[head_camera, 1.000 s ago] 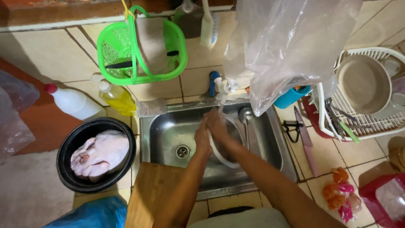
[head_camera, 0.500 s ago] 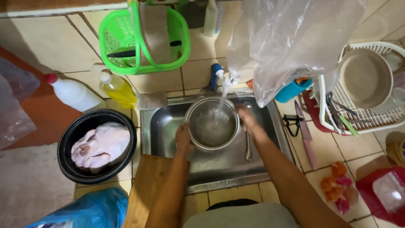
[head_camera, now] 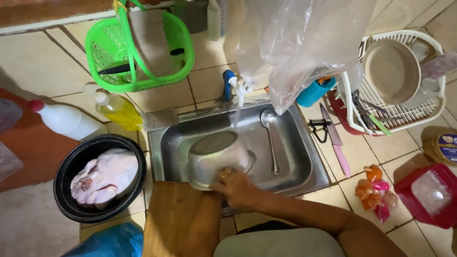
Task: Mixing food ingredients in a bowl by hand and cutting vegetables with a knife
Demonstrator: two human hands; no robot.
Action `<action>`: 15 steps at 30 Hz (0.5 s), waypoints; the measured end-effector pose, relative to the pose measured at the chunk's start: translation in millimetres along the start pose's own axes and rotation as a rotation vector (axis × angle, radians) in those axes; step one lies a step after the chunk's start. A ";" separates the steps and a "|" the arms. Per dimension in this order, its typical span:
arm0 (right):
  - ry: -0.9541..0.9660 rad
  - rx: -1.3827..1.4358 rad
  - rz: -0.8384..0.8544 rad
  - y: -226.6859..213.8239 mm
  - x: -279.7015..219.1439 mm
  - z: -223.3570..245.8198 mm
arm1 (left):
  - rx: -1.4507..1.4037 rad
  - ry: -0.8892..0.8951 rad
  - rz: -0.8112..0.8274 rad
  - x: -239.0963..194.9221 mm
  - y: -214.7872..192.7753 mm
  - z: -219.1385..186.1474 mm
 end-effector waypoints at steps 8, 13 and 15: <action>0.609 0.185 -0.092 81.2 -40.8 -252.2 | 0.859 -0.160 -1.345 -72.0 36.4 -50.4; 0.832 0.097 0.067 163.4 -68.1 -383.5 | 1.375 -0.118 -1.204 -58.5 35.6 -82.2; 0.836 -0.049 0.139 202.9 -16.2 -393.3 | 1.417 -0.043 -1.126 -48.4 48.1 -80.3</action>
Point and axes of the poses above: each hand's wrist, its own x-axis towards the middle knuckle, its own y-axis out of the palm, z = x × y, the point moved 7 cm from there along x, towards the middle knuckle, and after that the axes turned 7 degrees about z, right-handed, at the moved point
